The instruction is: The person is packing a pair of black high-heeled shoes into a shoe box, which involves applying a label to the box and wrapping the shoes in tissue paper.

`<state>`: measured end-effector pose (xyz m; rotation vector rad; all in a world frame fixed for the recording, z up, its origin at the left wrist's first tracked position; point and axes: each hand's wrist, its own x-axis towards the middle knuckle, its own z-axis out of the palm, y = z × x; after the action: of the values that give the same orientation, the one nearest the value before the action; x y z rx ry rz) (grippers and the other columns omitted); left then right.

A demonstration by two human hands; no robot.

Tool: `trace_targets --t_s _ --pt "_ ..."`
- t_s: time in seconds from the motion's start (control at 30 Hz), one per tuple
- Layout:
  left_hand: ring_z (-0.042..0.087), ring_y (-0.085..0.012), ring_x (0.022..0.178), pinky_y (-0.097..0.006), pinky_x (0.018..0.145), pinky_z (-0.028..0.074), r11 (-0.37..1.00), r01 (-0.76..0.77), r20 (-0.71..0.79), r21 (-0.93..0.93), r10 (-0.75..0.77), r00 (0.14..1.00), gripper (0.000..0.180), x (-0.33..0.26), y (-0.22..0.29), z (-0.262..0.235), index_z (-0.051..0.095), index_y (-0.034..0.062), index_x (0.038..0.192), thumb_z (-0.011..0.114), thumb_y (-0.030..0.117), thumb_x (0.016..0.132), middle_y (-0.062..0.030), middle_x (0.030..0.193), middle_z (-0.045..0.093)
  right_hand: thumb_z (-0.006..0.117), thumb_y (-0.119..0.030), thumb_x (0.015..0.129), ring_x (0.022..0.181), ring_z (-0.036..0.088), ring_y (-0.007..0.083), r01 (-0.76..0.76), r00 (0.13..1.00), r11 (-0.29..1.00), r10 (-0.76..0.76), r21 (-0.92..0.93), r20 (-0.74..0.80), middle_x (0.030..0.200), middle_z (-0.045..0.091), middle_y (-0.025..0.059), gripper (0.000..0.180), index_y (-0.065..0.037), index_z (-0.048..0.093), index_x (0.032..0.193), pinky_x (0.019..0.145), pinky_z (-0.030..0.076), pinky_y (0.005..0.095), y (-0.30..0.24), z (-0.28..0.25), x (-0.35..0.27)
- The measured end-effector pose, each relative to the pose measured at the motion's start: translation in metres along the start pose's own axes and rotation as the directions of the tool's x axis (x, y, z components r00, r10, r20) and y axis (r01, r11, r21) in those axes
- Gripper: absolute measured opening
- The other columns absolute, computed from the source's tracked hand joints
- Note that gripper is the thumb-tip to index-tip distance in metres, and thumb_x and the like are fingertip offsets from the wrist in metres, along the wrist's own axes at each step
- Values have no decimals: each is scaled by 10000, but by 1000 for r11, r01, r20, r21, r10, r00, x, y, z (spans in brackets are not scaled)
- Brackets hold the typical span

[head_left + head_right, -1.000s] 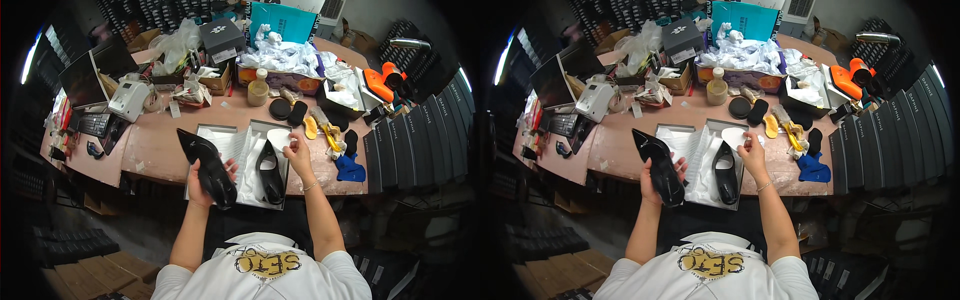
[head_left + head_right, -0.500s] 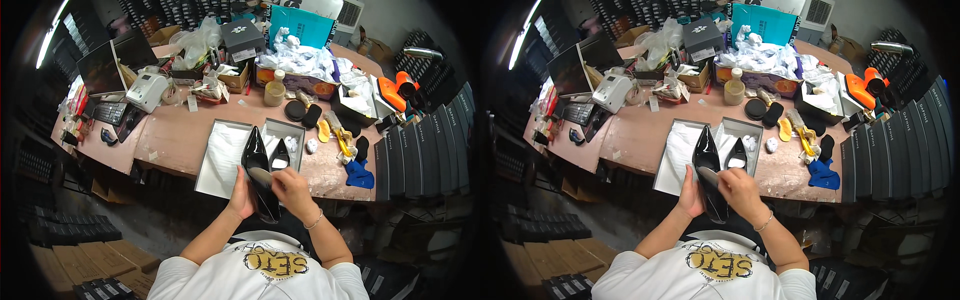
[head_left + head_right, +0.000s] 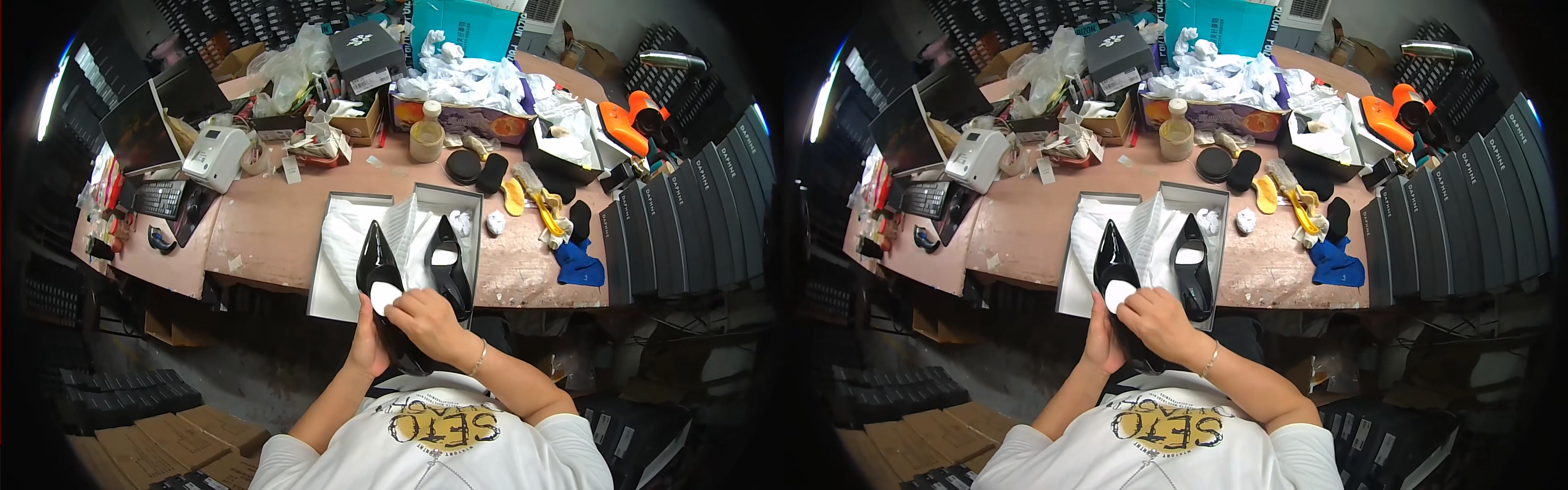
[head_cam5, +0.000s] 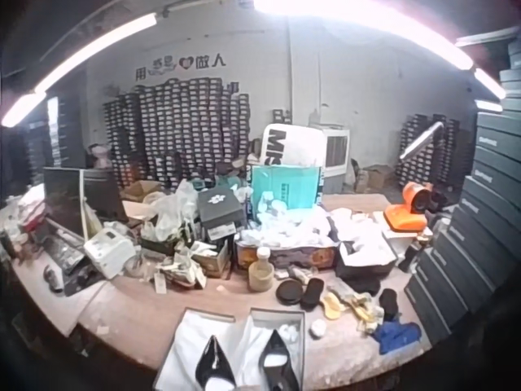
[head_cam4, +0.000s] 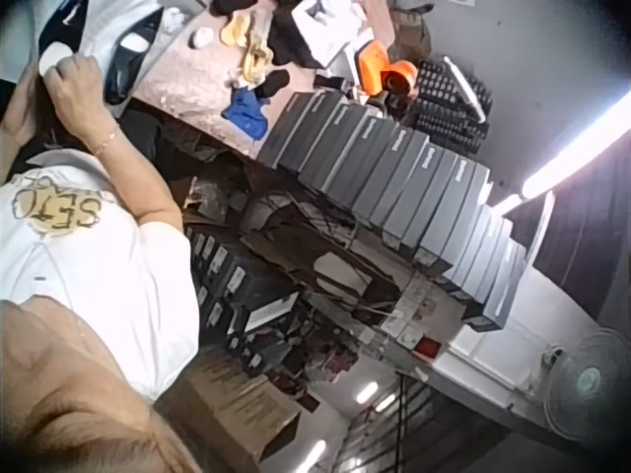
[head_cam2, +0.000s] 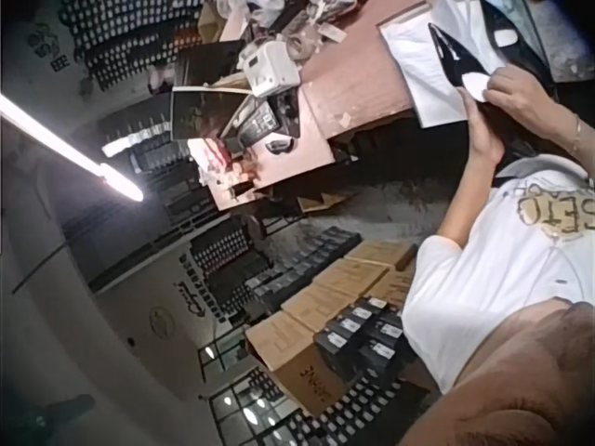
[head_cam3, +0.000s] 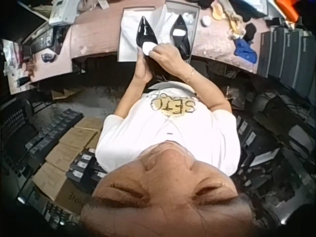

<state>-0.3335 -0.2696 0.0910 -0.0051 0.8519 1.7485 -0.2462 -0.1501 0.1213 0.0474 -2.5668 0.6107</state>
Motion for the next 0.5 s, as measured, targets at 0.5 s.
trace_targets --t_s 0.5 --pt "528 -195 1181 -370 999 434 997 50 61 -64 -46 997 692 3 34 4 445 61 1330 291 625 960 -82 1263 546 582 -160 690 799 563 198 121 975 979 -148 -164 -167 817 545 36 179 -73 596 847 659 405 329 12 -11 39"
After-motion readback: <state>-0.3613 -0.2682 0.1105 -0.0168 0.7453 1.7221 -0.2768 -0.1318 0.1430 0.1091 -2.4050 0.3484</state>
